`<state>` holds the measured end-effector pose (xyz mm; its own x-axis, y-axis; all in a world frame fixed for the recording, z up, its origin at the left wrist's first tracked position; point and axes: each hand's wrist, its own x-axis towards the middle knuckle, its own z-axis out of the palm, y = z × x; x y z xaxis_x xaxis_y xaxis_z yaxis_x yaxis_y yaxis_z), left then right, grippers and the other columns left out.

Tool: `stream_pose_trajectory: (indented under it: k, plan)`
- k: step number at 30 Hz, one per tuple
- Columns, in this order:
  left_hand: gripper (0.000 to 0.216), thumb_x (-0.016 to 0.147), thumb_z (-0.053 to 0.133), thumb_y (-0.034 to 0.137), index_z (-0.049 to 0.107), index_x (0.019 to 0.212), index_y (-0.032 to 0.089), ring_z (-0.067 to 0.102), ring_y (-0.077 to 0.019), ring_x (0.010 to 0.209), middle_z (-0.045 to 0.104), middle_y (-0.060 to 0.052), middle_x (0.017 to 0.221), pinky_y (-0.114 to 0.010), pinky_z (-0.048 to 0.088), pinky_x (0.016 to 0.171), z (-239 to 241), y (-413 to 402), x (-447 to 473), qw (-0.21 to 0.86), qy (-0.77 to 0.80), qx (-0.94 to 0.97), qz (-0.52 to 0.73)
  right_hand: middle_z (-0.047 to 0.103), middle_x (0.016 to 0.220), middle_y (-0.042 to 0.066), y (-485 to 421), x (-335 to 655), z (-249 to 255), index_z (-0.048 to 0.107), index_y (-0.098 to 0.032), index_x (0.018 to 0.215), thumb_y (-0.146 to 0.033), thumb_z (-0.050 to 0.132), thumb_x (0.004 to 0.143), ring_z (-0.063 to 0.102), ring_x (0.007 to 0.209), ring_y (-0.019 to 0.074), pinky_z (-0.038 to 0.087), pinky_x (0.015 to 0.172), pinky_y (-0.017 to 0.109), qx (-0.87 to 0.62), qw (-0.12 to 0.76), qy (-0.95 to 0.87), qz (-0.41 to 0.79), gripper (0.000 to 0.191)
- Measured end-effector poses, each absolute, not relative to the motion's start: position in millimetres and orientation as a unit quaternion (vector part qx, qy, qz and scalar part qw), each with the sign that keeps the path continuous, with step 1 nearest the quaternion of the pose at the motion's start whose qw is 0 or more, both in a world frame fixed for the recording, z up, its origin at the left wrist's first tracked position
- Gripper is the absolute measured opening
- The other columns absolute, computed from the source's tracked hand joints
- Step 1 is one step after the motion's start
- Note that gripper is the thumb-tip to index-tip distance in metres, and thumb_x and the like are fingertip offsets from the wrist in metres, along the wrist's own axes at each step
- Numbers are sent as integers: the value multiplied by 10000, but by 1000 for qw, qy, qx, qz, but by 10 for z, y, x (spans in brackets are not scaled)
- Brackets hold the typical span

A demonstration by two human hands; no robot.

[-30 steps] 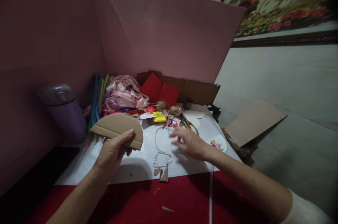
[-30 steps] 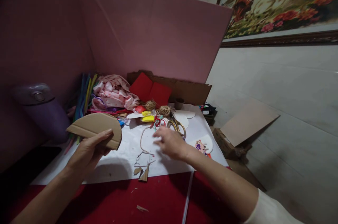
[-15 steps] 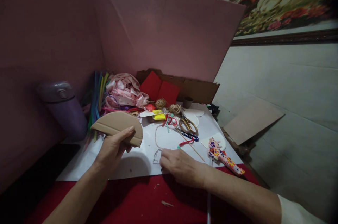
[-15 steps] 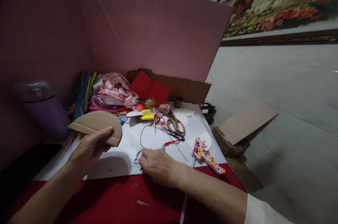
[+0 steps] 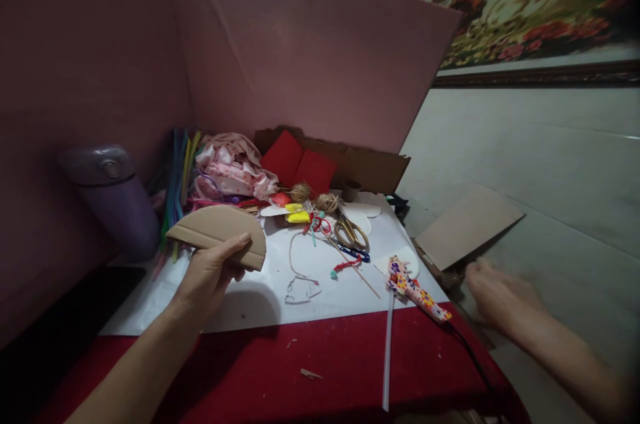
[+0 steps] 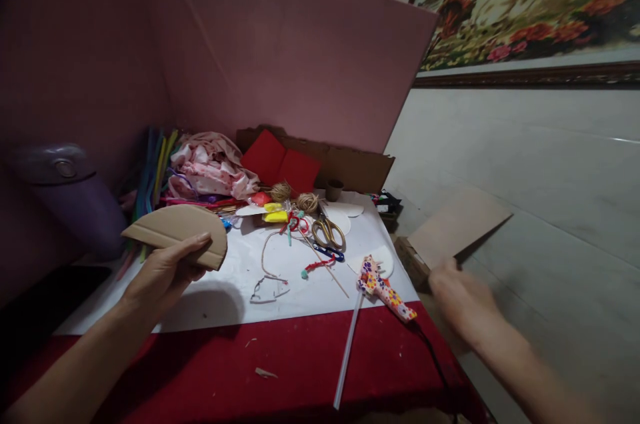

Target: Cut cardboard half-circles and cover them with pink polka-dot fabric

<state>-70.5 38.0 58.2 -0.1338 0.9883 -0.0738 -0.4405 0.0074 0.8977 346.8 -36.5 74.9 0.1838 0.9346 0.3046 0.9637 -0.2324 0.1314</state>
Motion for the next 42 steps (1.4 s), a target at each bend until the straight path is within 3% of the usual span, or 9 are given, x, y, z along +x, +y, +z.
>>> stream_pose_trajectory:
  k: [4,6,9,15,25,31,38,39,42]
  plan:
    - [206,568,792,206,658,709,139,527,-79,409,631,37,552,-159,347,297,550,402,-710,568,423,327,625,664,958,72,-581,2564,559,639,-232,931,-41,473,813,629,870,202,454,716,285,-606,59,-793,-24,280]
    - [209,563,793,202,658,709,137,546,-86,421,642,31,565,-163,359,306,528,417,-720,566,426,328,625,664,840,44,-695,2057,406,629,-221,861,-143,476,872,621,750,180,448,658,270,-507,79,-854,83,172]
    - [215,562,793,207,657,714,137,567,-97,424,654,24,569,-167,356,308,500,444,-735,561,426,333,627,646,854,70,-811,1516,169,603,-181,819,-214,593,810,596,756,220,411,606,296,-488,95,-864,75,36]
    - [207,582,782,219,652,726,146,557,-94,392,646,32,539,-169,336,302,484,454,-754,561,415,343,629,648,814,73,-747,1320,122,571,-148,822,-50,543,791,593,714,201,353,580,289,-522,97,-844,77,106]
    - [212,575,787,220,658,720,135,551,-91,383,641,33,533,-169,335,298,487,442,-753,564,411,342,629,656,935,132,-513,1129,273,604,-112,899,-59,526,809,602,817,236,363,616,299,-521,41,-847,95,131]
    - [217,568,789,229,661,706,122,555,-92,387,646,24,535,-168,331,298,478,451,-751,566,411,339,629,681,842,-4,-726,1324,488,647,-204,904,-144,599,822,618,751,131,408,619,203,-317,28,-921,226,112]
    - [238,549,792,223,659,720,125,550,-87,387,648,30,543,-168,326,297,503,424,-733,565,413,328,635,550,1285,185,-551,1062,268,518,-76,1239,-238,529,884,478,1197,264,364,991,357,-289,184,-934,104,390]
    - [239,548,792,224,659,719,122,549,-88,387,648,29,542,-170,326,296,508,422,-735,564,414,327,636,556,1273,200,-569,1037,201,527,-61,1218,-343,584,856,476,1200,284,362,1000,367,-261,181,-942,108,463]
    - [234,546,791,226,655,700,115,546,-91,384,645,24,535,-175,326,294,517,424,-740,564,415,325,636,716,905,26,-656,1035,102,653,-211,926,-345,464,932,646,898,158,468,801,228,-191,148,-955,171,232]
